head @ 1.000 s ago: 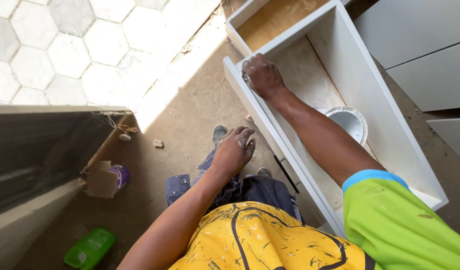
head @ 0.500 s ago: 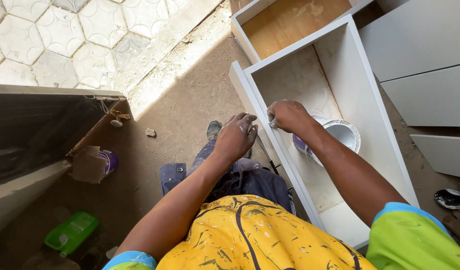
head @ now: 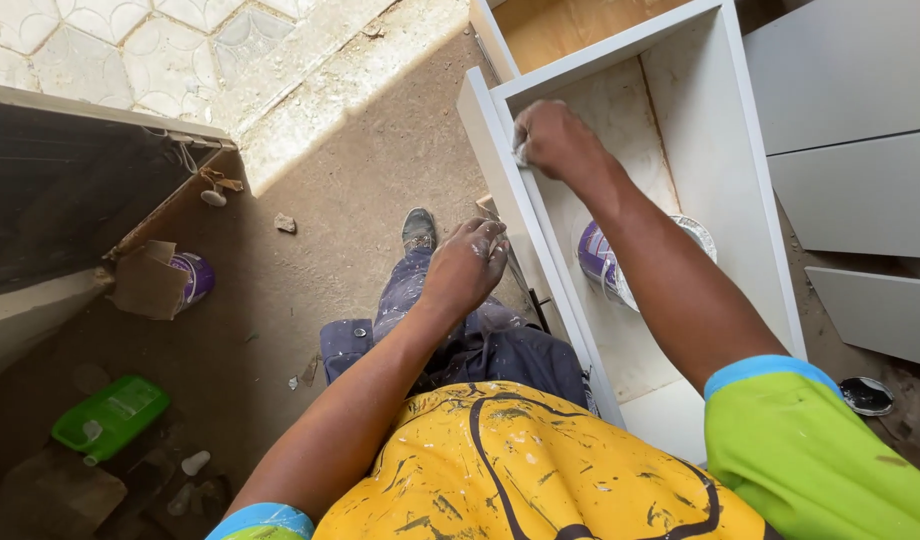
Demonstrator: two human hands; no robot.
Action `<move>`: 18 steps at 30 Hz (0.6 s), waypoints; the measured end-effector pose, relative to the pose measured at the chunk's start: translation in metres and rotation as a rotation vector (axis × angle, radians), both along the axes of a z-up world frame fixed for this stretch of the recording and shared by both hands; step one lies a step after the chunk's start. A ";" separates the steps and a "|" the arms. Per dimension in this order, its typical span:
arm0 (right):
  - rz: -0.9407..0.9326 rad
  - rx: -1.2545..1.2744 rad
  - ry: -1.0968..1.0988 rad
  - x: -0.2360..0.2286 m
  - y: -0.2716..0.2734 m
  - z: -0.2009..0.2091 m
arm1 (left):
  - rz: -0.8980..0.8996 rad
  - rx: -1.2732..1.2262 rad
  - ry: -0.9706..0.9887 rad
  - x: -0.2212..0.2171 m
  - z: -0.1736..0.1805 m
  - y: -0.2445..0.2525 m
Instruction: The person sits on the floor and uses a cloth to apply white paint to the edges and interior surfaces of a white drawer unit. They repeatedly dip the cloth into a paint can placed inside the drawer to reload it with paint.
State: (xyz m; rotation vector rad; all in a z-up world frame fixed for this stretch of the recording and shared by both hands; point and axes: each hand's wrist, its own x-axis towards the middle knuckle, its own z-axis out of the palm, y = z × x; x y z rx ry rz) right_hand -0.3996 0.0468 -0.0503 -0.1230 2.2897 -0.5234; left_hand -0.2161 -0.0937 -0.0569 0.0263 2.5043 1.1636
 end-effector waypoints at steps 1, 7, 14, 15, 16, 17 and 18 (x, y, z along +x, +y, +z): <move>-0.007 0.003 0.005 0.021 0.013 -0.009 | -0.007 0.003 0.005 0.001 0.004 0.001; 0.124 0.144 -0.126 0.141 0.087 0.004 | -0.024 -0.020 -0.035 0.013 0.016 0.027; -0.487 0.144 -0.019 0.198 0.198 -0.009 | -0.369 -0.012 0.084 0.044 0.015 0.077; -0.586 0.180 0.043 0.201 0.219 -0.026 | -0.450 -0.017 0.150 0.048 0.012 0.086; -0.585 0.194 0.040 0.201 0.226 -0.041 | -0.449 -0.004 0.147 0.052 0.016 0.095; -0.604 0.193 0.069 0.201 0.233 -0.055 | -0.519 -0.021 0.204 0.056 0.021 0.103; -0.622 0.185 0.100 0.198 0.237 -0.073 | -0.587 -0.046 0.263 0.057 0.024 0.108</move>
